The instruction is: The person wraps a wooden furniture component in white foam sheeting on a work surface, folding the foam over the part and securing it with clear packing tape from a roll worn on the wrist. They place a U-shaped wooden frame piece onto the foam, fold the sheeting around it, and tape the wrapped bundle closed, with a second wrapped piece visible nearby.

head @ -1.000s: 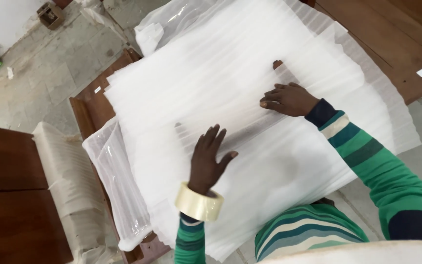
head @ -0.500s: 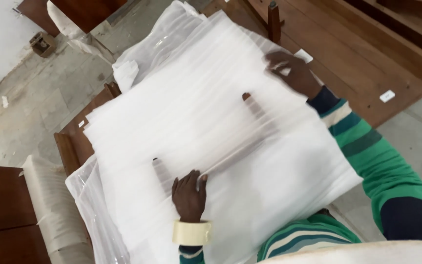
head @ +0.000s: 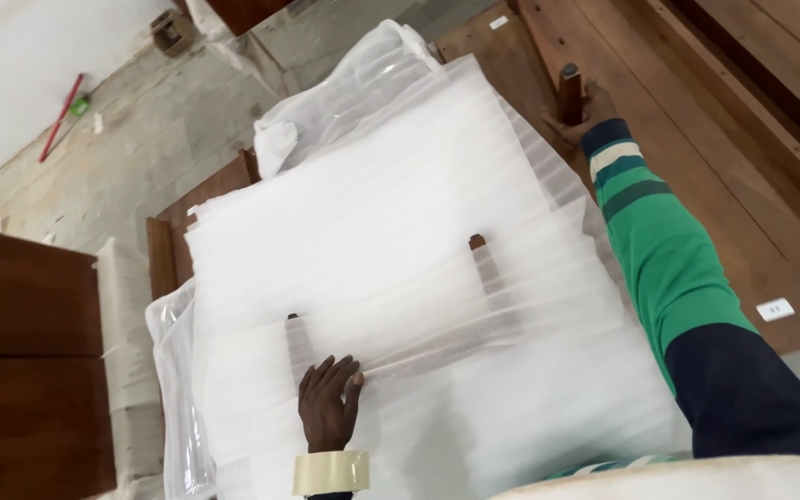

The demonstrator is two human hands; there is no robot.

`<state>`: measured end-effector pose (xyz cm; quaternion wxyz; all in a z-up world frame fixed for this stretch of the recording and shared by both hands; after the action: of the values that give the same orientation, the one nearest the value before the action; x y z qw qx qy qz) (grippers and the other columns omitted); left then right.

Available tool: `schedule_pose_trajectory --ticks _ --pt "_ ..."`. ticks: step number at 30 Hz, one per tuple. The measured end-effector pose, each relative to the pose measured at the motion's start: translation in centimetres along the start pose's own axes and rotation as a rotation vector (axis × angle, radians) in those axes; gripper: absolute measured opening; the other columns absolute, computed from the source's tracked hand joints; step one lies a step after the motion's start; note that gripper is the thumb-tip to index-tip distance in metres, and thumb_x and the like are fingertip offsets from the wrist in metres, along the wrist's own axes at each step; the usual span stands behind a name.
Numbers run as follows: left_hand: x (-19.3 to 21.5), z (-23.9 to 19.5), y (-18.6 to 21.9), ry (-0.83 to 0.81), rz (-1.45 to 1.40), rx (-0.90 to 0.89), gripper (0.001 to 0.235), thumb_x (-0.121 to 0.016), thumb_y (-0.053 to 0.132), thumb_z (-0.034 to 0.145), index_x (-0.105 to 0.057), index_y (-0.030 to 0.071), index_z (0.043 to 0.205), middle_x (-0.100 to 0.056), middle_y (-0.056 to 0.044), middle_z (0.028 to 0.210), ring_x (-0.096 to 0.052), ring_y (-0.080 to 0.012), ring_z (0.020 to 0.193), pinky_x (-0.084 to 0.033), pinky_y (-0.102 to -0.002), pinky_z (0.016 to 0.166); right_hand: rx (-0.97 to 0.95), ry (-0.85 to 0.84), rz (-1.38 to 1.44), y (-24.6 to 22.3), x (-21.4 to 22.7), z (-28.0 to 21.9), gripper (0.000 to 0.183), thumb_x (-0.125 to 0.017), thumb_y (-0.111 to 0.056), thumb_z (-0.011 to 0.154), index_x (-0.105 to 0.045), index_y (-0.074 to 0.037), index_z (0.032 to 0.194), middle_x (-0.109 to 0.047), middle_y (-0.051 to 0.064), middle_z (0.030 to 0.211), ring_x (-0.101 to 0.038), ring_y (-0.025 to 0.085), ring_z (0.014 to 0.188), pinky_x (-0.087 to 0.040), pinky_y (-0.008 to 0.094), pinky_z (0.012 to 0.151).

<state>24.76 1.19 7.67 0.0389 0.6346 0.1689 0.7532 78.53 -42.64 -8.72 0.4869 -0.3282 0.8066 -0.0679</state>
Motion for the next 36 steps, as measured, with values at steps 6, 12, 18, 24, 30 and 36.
schedule_pose_trajectory --ticks 6,12,18,24,30,36 --pt "0.2 -0.1 0.4 0.016 -0.009 0.016 0.041 -0.057 0.044 0.098 -0.081 0.012 0.105 -0.078 -0.005 0.119 -0.060 -0.0294 0.131 -0.036 -0.049 0.116 -0.098 -0.029 0.347 -0.1 0.4 4.3 0.038 -0.053 -0.018 0.116 -0.054 0.010 0.140 -0.059 0.023 0.116 -0.070 0.033 0.098 -0.065 0.038 0.094" --pt "-0.1 0.0 0.4 0.023 0.002 0.020 0.039 -0.058 0.044 0.098 -0.081 0.013 0.104 -0.078 -0.003 0.119 -0.061 -0.0289 0.131 -0.038 -0.048 0.114 0.025 0.059 0.148 0.2 -0.3 1.2 0.042 -0.044 -0.029 0.104 -0.058 0.000 0.131 -0.060 0.018 0.105 -0.064 0.028 0.084 -0.062 0.046 0.086" --pt "-0.1 0.0 0.5 0.046 0.003 0.021 0.037 -0.058 0.042 0.098 -0.082 0.014 0.103 -0.078 -0.003 0.118 -0.062 -0.0283 0.130 -0.039 -0.048 0.113 0.863 0.467 -0.854 -0.8 -0.2 -1.7 0.050 -0.061 -0.021 0.096 -0.050 -0.007 0.143 -0.058 0.018 0.130 -0.060 0.034 0.114 -0.055 0.048 0.097" --pt "0.4 0.0 1.0 0.073 -0.033 0.014 0.034 -0.062 0.040 0.097 -0.082 0.013 0.101 -0.079 -0.003 0.115 -0.063 -0.0279 0.127 -0.042 -0.045 0.111 1.214 0.174 -1.282 -1.6 -4.0 -2.8 0.064 -0.088 -0.021 0.092 -0.053 0.001 0.141 -0.061 0.026 0.130 -0.058 0.041 0.120 -0.048 0.049 0.100" --pt "0.7 0.1 1.2 0.078 -0.052 0.022 0.033 -0.063 0.039 0.096 -0.082 0.013 0.099 -0.080 -0.004 0.113 -0.064 -0.0287 0.126 -0.043 -0.045 0.108 1.442 -0.051 -0.851 -8.4 -4.4 -5.4 0.038 -0.060 -0.020 0.121 -0.049 0.000 0.152 -0.067 0.013 0.125 -0.067 0.025 0.111 -0.057 0.037 0.100" --pt "0.5 -0.1 1.1 0.098 -0.045 -0.010 0.034 -0.062 0.039 0.096 -0.082 0.012 0.098 -0.080 -0.004 0.112 -0.065 -0.0281 0.123 -0.043 -0.045 0.108 1.283 -0.325 -0.394 -14.8 -0.2 -12.1 0.044 -0.064 -0.041 0.115 -0.049 -0.005 0.135 -0.063 0.007 0.104 -0.065 0.021 0.089 -0.060 0.038 0.082"
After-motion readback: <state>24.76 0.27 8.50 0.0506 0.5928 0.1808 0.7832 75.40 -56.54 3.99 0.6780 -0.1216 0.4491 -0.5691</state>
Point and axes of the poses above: each hand's wrist, its own z-axis towards the middle knuckle, its own x-axis out of the back of the hand, y = z × x, the point moved 5 cm from there along z, towards the middle knuckle
